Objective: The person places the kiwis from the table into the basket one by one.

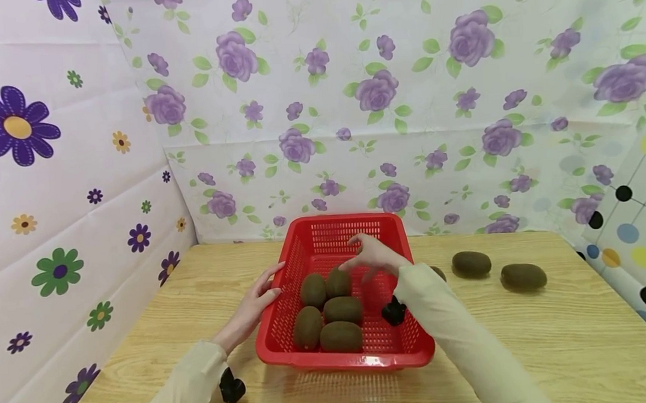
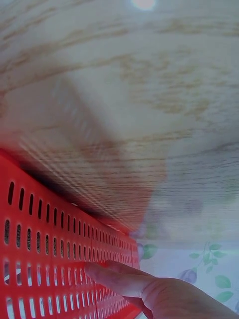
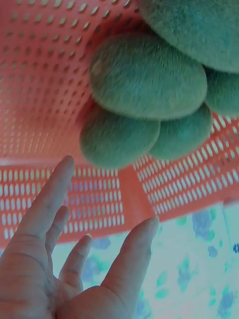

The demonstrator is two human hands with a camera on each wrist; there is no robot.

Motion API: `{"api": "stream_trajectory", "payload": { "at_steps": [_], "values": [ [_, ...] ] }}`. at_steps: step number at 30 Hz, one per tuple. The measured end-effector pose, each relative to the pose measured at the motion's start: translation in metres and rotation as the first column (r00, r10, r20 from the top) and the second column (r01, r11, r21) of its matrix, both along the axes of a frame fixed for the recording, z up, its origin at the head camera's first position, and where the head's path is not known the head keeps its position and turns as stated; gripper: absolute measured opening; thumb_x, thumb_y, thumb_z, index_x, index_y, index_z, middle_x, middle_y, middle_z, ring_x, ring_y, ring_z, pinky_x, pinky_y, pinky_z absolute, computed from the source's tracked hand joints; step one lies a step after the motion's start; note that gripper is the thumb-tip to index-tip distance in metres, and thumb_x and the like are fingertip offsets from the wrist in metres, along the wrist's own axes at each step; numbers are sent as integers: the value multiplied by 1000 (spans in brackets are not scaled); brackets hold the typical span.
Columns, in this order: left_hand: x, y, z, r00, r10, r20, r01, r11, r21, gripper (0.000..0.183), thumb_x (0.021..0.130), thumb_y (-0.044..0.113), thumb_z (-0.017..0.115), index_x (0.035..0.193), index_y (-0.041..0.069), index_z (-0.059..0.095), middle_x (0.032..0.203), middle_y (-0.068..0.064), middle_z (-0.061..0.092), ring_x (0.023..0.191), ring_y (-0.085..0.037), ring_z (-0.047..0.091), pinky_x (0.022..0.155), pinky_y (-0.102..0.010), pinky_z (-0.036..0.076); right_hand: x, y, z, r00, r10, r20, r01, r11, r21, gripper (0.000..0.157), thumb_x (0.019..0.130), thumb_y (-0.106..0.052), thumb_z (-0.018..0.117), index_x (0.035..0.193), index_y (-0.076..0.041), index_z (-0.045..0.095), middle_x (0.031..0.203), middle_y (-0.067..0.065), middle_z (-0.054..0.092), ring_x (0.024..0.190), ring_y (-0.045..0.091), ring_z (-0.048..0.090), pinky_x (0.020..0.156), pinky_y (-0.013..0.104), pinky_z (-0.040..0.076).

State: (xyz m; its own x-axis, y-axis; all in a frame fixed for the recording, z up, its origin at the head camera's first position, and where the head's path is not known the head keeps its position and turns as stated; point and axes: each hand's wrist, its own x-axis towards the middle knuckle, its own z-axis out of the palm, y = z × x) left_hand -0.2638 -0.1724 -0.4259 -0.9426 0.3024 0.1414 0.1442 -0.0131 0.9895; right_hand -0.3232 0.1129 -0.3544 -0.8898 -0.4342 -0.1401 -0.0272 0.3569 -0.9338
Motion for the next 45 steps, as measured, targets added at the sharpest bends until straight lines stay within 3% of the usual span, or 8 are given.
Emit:
{"api": "stream_trajectory", "payload": {
  "at_steps": [6,14,19,24,30,39,45],
  "values": [
    [2,-4,1,1000,8,26,-9,999,31,51,94,5,46,142,13,30,123,-28,40,102,-39,49,70,-40,51,2,18,16,997,41,-61,-47,994,-94,61,79,-9,70,130,0,37,121,27,38,85,34,59,65,49,50],
    [14,-1,20,999,-15,37,14,999,33,52,94,0,43,142,6,25,123,-32,37,104,-45,45,71,-39,50,6,48,29,984,-9,-177,-18,988,-152,51,82,-9,66,125,2,42,117,26,40,93,34,56,72,51,47],
    [15,0,21,999,-14,33,13,1000,18,52,94,0,44,142,5,26,123,-33,37,104,-46,44,71,-39,50,8,69,30,972,-72,-224,33,985,-172,53,82,-15,68,125,1,43,118,25,44,98,35,53,77,51,45],
    [7,-2,11,999,-12,34,11,999,34,52,94,1,44,142,9,27,124,-32,37,104,-46,45,70,-40,51,9,93,26,957,-139,-256,109,986,-130,59,82,-20,67,129,2,40,122,26,43,107,37,46,80,48,45],
    [3,-3,4,1000,6,20,-6,1000,16,52,94,5,45,142,14,29,125,-29,38,103,-44,47,69,-42,51,11,119,19,948,-153,-278,127,986,-109,57,84,-19,65,130,2,39,123,24,42,109,38,45,80,45,46],
    [11,2,17,1000,-13,27,13,1000,6,52,93,2,45,142,9,28,123,-31,38,102,-45,48,69,-41,51,15,149,-5,930,-99,-354,108,994,7,55,86,-16,63,130,4,38,126,28,37,111,44,41,76,46,47],
    [0,2,1,1000,6,3,-6,1000,4,51,93,7,48,141,16,33,121,-27,42,99,-39,52,68,-42,51,19,162,-23,919,-87,-384,124,990,72,57,84,-20,65,128,5,40,126,30,37,110,46,41,74,41,49]
  ]
}}
